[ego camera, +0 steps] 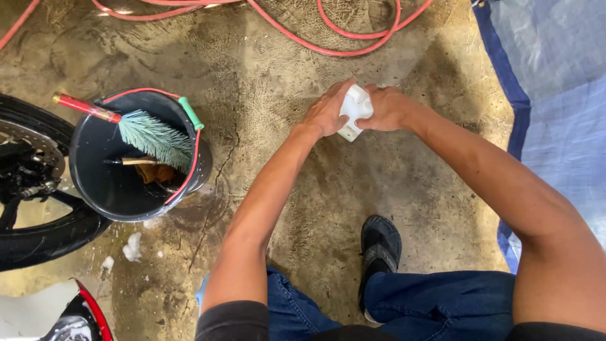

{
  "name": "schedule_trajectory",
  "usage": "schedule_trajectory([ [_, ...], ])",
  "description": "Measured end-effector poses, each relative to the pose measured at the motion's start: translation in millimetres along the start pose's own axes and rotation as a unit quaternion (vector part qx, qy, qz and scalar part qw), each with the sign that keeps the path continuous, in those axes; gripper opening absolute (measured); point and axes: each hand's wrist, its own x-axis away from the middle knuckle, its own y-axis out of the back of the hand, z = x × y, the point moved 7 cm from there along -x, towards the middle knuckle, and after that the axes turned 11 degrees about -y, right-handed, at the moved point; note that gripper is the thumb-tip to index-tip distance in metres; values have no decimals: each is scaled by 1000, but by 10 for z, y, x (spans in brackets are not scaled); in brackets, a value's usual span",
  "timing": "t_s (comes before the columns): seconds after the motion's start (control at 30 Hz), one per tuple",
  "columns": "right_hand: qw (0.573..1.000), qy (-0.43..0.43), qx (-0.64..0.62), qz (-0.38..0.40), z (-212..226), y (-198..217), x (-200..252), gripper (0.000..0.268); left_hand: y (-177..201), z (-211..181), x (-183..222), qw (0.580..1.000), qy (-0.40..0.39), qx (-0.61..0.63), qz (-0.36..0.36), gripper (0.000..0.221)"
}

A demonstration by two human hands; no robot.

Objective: The person scrubs the front wheel and brake disc of a motorcycle using a brush and a bucket of soapy water. They pour more soap into the bucket and continue scrubbing the wheel spokes and tire with the brush.

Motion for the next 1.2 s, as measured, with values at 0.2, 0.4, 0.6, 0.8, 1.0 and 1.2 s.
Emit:
schedule_trajectory([
  [0.2,998,51,29,-37,408,241,27,94,194,229,129,995,-54,45,-73,59],
  [0.4,971,188,-3,-151,1048,574,159,100,947,285,552,986,-60,30,-150,55],
  [0.6,928,309,-183,-101,1813,805,-58,96,1863,425,1334,945,-147,-89,-278,60],
  [0.8,884,91,-458,4,2896,1019,-105,75,2593,582,2356,922,-69,-168,-341,54],
  [1.0,889,141,-417,127,3950,950,-157,87,2715,863,2723,872,-54,-336,-353,48],
  [1.2,865,71,-451,209,4542,823,-465,96,2787,1144,3010,836,-14,-472,-279,36],
])
